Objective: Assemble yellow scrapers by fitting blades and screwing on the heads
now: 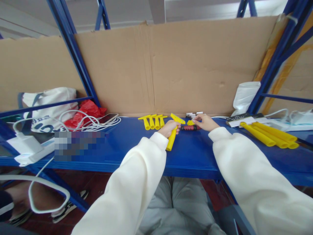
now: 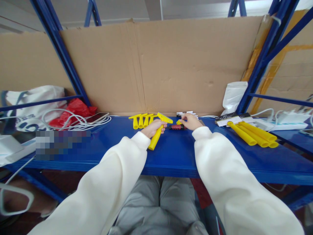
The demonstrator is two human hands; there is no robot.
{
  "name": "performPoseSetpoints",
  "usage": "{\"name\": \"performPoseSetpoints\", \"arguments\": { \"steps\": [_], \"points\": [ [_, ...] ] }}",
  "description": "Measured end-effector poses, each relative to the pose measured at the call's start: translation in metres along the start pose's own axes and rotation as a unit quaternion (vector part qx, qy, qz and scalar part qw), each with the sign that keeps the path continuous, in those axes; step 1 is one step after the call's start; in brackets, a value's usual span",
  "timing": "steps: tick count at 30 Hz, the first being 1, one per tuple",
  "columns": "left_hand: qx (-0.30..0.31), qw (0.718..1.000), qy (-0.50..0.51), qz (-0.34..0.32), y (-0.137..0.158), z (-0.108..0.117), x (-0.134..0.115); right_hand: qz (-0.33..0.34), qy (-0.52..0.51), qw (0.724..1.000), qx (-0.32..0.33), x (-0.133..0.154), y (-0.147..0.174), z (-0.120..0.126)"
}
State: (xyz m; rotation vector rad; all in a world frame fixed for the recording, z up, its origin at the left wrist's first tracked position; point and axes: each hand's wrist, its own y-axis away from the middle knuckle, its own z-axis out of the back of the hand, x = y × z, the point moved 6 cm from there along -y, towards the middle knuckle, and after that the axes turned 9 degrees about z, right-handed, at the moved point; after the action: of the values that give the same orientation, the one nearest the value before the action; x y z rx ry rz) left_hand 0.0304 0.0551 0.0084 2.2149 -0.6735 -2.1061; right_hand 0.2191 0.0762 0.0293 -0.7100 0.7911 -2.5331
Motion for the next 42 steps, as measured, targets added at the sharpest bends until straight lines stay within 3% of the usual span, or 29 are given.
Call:
{"name": "performPoseSetpoints", "arguments": {
  "steps": [5, 12, 15, 20, 24, 29, 37, 42],
  "points": [
    [-0.030, 0.999, -0.022, -0.009, -0.003, 0.007, 0.000, 0.000, 0.101, 0.987, 0.128, -0.011, 0.006, -0.003],
    [-0.050, 0.999, -0.012, 0.002, -0.001, 0.009, -0.001, -0.040, 0.115, 0.972, 0.202, -0.013, 0.014, -0.010],
    [-0.051, 0.999, -0.005, -0.003, -0.001, 0.010, -0.001, -0.037, 0.075, 0.976, 0.200, -0.017, 0.015, -0.014],
    [-0.042, 0.999, 0.003, -0.010, -0.003, 0.010, -0.001, -0.049, -0.098, 0.978, 0.175, -0.019, 0.013, -0.019],
    [-0.034, 0.999, 0.030, -0.020, -0.003, 0.010, -0.003, -0.096, -0.192, 0.969, 0.125, -0.015, 0.012, -0.011],
    [-0.063, 0.997, 0.048, -0.014, -0.002, 0.014, -0.004, -0.152, -0.258, 0.954, -0.010, -0.018, 0.008, 0.008],
    [-0.121, 0.993, 0.012, 0.009, -0.005, 0.023, 0.001, -0.118, -0.194, 0.950, -0.217, -0.032, 0.009, 0.039],
    [-0.130, 0.991, -0.004, 0.016, -0.010, 0.026, 0.004, -0.122, -0.201, 0.935, -0.265, -0.028, 0.013, 0.050]
  ]
}}
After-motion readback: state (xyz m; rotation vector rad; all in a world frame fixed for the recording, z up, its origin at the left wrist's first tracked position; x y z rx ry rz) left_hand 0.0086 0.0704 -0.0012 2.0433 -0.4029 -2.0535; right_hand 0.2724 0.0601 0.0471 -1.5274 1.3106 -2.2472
